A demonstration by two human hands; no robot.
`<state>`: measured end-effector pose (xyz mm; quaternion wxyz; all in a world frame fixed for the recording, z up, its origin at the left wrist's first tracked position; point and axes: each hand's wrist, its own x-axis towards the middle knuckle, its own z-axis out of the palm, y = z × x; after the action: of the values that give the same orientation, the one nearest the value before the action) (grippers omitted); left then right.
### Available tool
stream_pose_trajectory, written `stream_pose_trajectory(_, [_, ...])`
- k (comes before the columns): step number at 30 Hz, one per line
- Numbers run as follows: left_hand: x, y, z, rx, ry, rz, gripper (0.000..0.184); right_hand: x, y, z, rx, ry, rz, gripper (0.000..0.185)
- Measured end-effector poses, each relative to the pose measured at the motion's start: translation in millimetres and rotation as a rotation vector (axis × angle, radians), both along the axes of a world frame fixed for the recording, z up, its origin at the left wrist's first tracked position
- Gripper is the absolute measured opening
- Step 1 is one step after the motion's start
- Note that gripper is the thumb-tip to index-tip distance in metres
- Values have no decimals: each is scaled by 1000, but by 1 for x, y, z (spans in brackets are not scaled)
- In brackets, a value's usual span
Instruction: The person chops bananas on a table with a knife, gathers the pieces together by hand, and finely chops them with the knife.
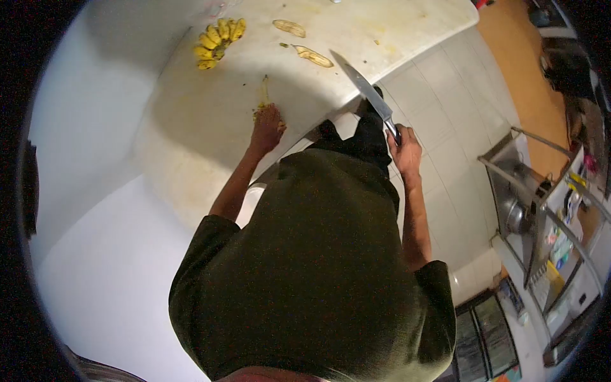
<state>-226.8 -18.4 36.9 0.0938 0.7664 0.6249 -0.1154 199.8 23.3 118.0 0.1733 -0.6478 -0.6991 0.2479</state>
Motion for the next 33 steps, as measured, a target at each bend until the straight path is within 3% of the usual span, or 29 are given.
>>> stream_pose_trajectory(2, [8, -7, 14, 85, -53, 71, 62, -16, 35, 2, 67, 47, 147, 25])
stream_pose_trajectory(3, [14, -9, 17, 159, -118, 158, 72, -25, 52, 3, 88, 54, 219, 25])
stream_pose_trajectory(6, [48, 16, 42, 28, -650, 805, 93, -48, 94, 15, 44, 64, 434, 26])
stream_pose_trajectory(7, [59, 28, 40, 141, -724, 914, 106, -55, 107, 15, 46, 86, 513, 27])
stream_pose_trajectory(9, [78, 51, 51, 240, -767, 1063, 110, -65, 131, -8, 161, 21, 745, 28])
stream_pose_trajectory(14, [97, 81, 38, 385, -718, 1358, 117, -76, 187, 18, 46, -28, 1019, 25])
stream_pose_trajectory(20, [80, 62, 7, 422, -322, 1437, 97, -60, 234, -3, -32, -75, 1182, 23])
stream_pose_trajectory(22, [75, 52, 13, 439, -342, 1477, 73, -46, 238, -7, -132, -33, 1160, 23])
stream_pose_trajectory(23, [70, 45, 13, 389, -284, 1491, 52, -40, 239, 5, -216, 12, 1113, 24])
stream_pose_trajectory(26, [50, 38, 20, -10, -415, 1607, 54, -29, 241, 2, -490, 176, 896, 31])
stream_pose_trajectory(30, [31, 6, -73, 602, -165, 1135, 41, -7, 256, 1, -828, 390, 670, 42])
stream_pose_trajectory(33, [56, 37, -35, 441, -406, 1325, 43, 6, 262, 0, -947, 473, 602, 44])
